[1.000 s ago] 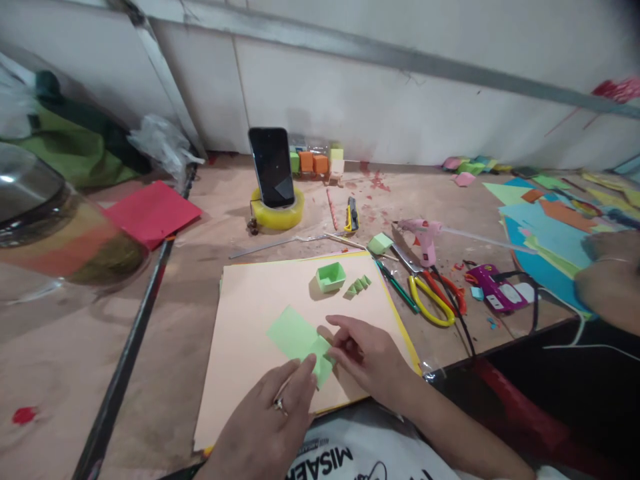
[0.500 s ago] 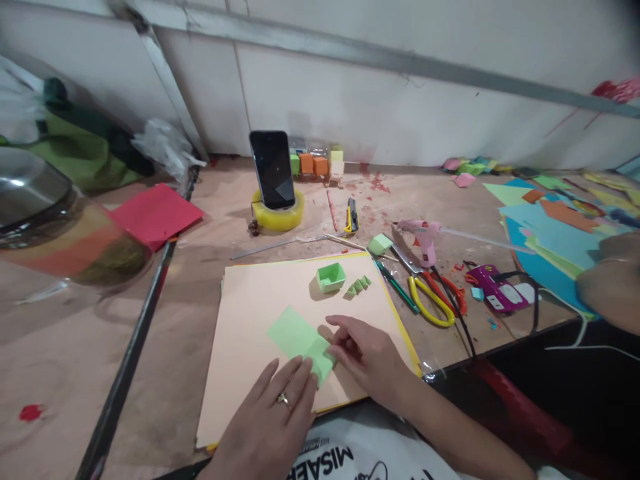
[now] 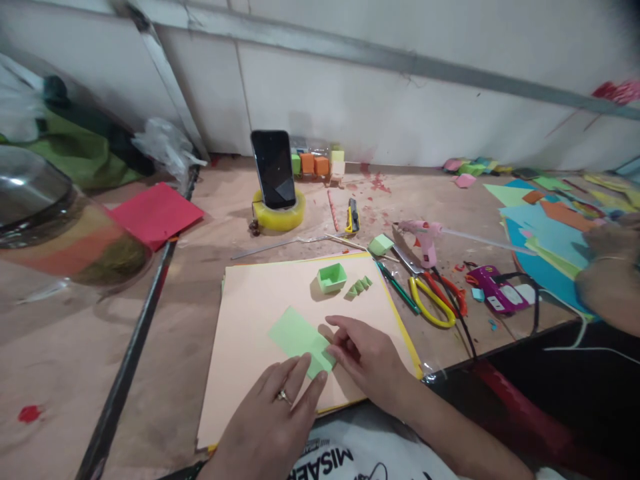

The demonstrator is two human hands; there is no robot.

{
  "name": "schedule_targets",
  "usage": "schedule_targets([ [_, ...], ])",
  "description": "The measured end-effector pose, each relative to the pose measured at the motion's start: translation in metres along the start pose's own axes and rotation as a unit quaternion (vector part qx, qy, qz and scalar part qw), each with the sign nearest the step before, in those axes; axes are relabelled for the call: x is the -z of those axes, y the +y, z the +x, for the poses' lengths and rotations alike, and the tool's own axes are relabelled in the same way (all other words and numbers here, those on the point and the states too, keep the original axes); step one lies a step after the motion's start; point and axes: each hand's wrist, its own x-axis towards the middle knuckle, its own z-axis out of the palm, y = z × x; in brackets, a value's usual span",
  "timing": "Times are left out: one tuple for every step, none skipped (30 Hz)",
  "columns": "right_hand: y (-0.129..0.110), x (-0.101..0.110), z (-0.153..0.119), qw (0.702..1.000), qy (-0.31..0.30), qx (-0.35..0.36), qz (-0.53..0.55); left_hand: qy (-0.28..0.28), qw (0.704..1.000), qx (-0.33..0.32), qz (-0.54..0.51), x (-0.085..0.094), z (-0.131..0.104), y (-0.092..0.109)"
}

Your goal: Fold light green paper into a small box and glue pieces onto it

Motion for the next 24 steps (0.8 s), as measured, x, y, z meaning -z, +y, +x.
schedule_targets([
  [0.000,0.000,0.000,1.000,0.004,0.007,-0.007,-0.005,1.000,0.006,0.001,-0.002,-0.002,0.001],
  [-0.001,0.000,0.000,1.000,0.009,0.015,-0.017,-0.009,1.000,0.017,0.001,-0.004,-0.003,0.002],
  [-0.001,0.000,0.000,0.999,0.012,0.022,-0.028,-0.009,1.000,0.030,-0.001,-0.005,-0.004,0.003],
  [-0.002,0.000,0.001,0.999,0.015,0.027,-0.040,-0.002,0.999,0.043,-0.004,-0.006,-0.004,0.004],
  [-0.003,0.000,0.001,0.998,0.016,0.030,-0.051,0.009,0.999,0.052,-0.008,-0.006,-0.004,0.005],
  [-0.005,0.000,0.001,0.998,0.015,0.030,-0.060,0.022,0.998,0.058,-0.014,-0.006,-0.003,0.006],
  [-0.006,0.001,0.002,0.997,0.010,0.029,-0.066,0.031,0.998,0.056,-0.020,-0.005,-0.001,0.007],
  [-0.007,0.002,0.002,0.997,0.003,0.027,-0.071,0.035,0.998,0.050,-0.026,-0.005,0.000,0.007],
  [-0.009,0.002,0.001,0.997,-0.005,0.026,-0.078,0.034,0.998,0.045,-0.030,-0.004,0.002,0.007],
  [-0.010,0.003,0.001,0.996,-0.014,0.024,-0.085,0.030,0.998,0.043,-0.033,-0.003,0.003,0.007],
  [-0.011,0.004,0.000,0.995,-0.022,0.021,-0.094,0.027,0.998,0.043,-0.034,-0.002,0.004,0.007],
  [-0.011,0.005,-0.001,0.994,-0.027,0.018,-0.103,0.028,0.998,0.043,-0.033,-0.002,0.004,0.007],
  [-0.011,0.006,-0.002,0.993,-0.030,0.014,-0.111,0.026,0.998,0.040,-0.032,-0.002,0.004,0.006],
  [-0.011,0.007,-0.003,0.993,-0.034,0.008,-0.117,0.022,0.999,0.036,-0.031,-0.002,0.004,0.006],
  [-0.010,0.009,-0.004,0.992,-0.036,0.002,-0.120,0.016,0.999,0.033,-0.030,-0.002,0.003,0.005],
  [-0.009,0.011,-0.005,0.992,-0.037,-0.003,-0.122,0.010,0.999,0.031,-0.029,-0.002,0.003,0.005],
  [-0.008,0.014,-0.006,0.992,-0.035,-0.008,-0.122,0.006,0.999,0.031,-0.028,-0.001,0.002,0.004],
  [-0.006,0.016,-0.007,0.992,-0.031,-0.013,-0.123,0.003,0.999,0.029,-0.026,-0.001,0.002,0.004],
  [-0.004,0.019,-0.007,0.992,-0.022,-0.019,-0.124,0.001,0.999,0.027,-0.023,0.000,0.003,0.004],
  [-0.003,0.020,-0.008,0.992,-0.009,-0.025,-0.126,0.001,1.000,0.023,-0.020,0.001,0.003,0.003],
  [-0.002,0.022,-0.009,0.991,0.006,-0.029,-0.127,0.000,1.000,0.018,-0.018,0.001,0.004,0.003],
  [-0.001,0.022,-0.010,0.992,0.018,-0.025,-0.126,0.000,1.000,0.016,-0.018,0.002,0.005,0.003],
  [-0.002,0.022,-0.011,0.992,0.024,-0.008,-0.126,0.007,1.000,0.018,-0.021,0.003,0.005,0.003],
  [-0.003,0.020,-0.012,0.991,0.023,0.020,-0.131,0.016,0.999,0.022,-0.024,0.003,0.006,0.003],
])
